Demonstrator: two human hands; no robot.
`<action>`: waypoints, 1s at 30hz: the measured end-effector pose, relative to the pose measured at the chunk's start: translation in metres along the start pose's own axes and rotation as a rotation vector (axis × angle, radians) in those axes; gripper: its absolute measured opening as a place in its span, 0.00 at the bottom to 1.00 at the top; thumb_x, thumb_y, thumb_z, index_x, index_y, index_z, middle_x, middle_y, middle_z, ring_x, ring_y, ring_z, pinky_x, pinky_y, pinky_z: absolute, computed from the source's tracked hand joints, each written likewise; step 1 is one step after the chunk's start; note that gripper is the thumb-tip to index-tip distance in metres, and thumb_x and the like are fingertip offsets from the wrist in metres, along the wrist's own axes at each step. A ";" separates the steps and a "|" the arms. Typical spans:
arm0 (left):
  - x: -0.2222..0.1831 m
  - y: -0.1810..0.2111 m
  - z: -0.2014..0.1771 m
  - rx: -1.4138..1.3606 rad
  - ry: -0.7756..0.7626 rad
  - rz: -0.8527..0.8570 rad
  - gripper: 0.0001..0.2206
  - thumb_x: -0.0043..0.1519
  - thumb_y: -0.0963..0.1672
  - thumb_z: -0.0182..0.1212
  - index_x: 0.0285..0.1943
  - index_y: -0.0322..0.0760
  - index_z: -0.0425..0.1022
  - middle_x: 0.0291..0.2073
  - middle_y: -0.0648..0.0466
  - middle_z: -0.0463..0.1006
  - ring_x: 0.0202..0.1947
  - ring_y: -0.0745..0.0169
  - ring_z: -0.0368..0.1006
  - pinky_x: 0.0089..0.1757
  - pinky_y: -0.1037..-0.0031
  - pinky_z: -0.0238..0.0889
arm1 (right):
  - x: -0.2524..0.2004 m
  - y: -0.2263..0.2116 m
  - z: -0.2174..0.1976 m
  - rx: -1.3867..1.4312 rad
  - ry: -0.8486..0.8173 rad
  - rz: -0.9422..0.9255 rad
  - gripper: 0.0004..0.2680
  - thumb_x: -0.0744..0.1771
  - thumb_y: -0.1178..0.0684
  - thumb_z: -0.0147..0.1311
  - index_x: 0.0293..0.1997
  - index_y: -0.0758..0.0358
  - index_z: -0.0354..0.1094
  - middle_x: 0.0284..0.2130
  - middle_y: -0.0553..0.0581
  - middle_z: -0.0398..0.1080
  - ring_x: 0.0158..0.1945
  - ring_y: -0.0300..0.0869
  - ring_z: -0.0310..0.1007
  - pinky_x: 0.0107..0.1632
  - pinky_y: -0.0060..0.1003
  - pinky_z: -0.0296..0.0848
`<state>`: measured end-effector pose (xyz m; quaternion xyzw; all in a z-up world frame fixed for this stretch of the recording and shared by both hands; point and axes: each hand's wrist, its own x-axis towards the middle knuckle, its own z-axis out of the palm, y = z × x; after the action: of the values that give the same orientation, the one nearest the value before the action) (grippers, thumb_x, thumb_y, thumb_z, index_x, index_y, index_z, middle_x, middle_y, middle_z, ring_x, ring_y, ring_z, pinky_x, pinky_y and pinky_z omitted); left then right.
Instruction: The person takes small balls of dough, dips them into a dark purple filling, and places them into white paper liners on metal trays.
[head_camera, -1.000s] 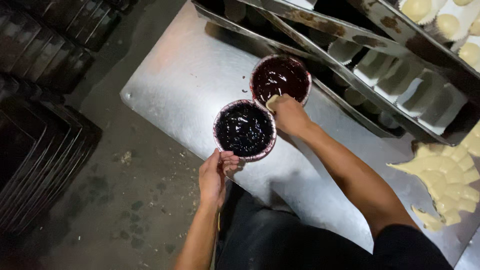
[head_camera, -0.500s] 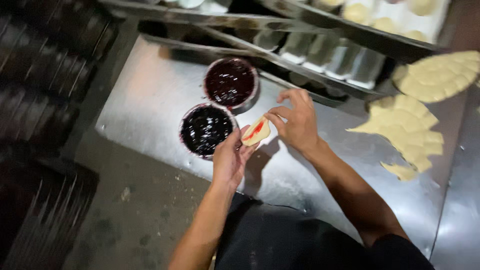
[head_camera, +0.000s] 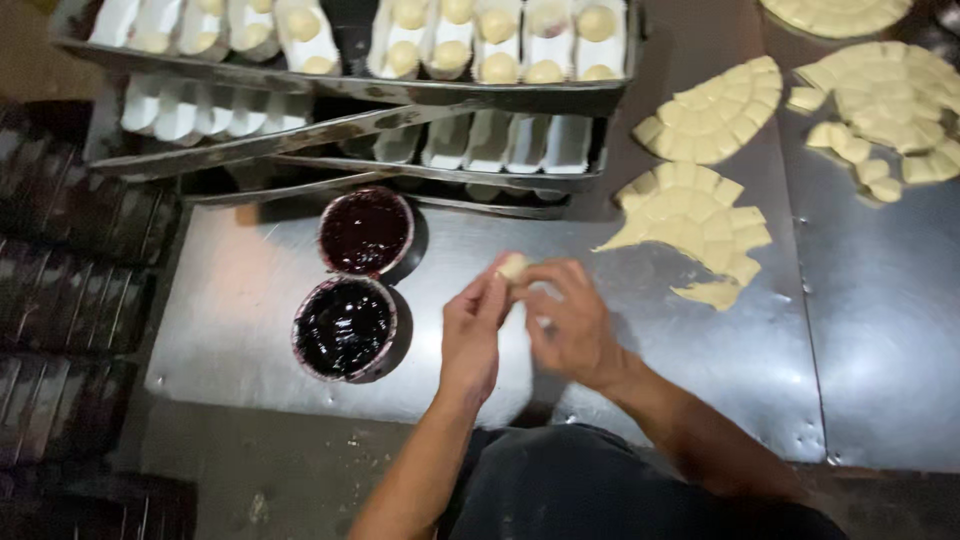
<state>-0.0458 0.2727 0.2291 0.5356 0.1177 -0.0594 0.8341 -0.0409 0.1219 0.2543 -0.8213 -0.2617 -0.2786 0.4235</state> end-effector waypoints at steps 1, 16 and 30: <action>0.001 0.001 0.004 -0.036 0.051 0.032 0.17 0.71 0.41 0.51 0.67 0.28 0.71 0.50 0.57 0.83 0.45 0.72 0.78 0.48 0.79 0.73 | -0.006 -0.004 -0.008 0.032 0.014 -0.029 0.10 0.61 0.64 0.60 0.43 0.60 0.72 0.41 0.59 0.73 0.44 0.51 0.75 0.45 0.41 0.74; 0.112 -0.149 -0.018 1.150 -0.399 0.332 0.09 0.63 0.43 0.60 0.47 0.36 0.83 0.38 0.43 0.84 0.40 0.44 0.81 0.43 0.63 0.73 | -0.236 0.116 -0.014 -0.519 0.037 0.624 0.12 0.63 0.60 0.55 0.52 0.62 0.72 0.39 0.63 0.69 0.44 0.54 0.66 0.47 0.51 0.60; 0.288 -0.299 0.112 1.128 -0.206 0.128 0.21 0.57 0.44 0.67 0.61 0.41 0.75 0.52 0.40 0.79 0.51 0.38 0.74 0.49 0.57 0.68 | -0.256 0.185 0.071 -0.621 -0.236 0.320 0.07 0.63 0.57 0.57 0.43 0.64 0.73 0.44 0.64 0.72 0.50 0.57 0.68 0.53 0.50 0.63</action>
<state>0.1793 0.0530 -0.0639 0.8951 -0.0469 -0.1141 0.4286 -0.0816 0.0388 -0.0560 -0.9677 -0.0801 -0.1782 0.1592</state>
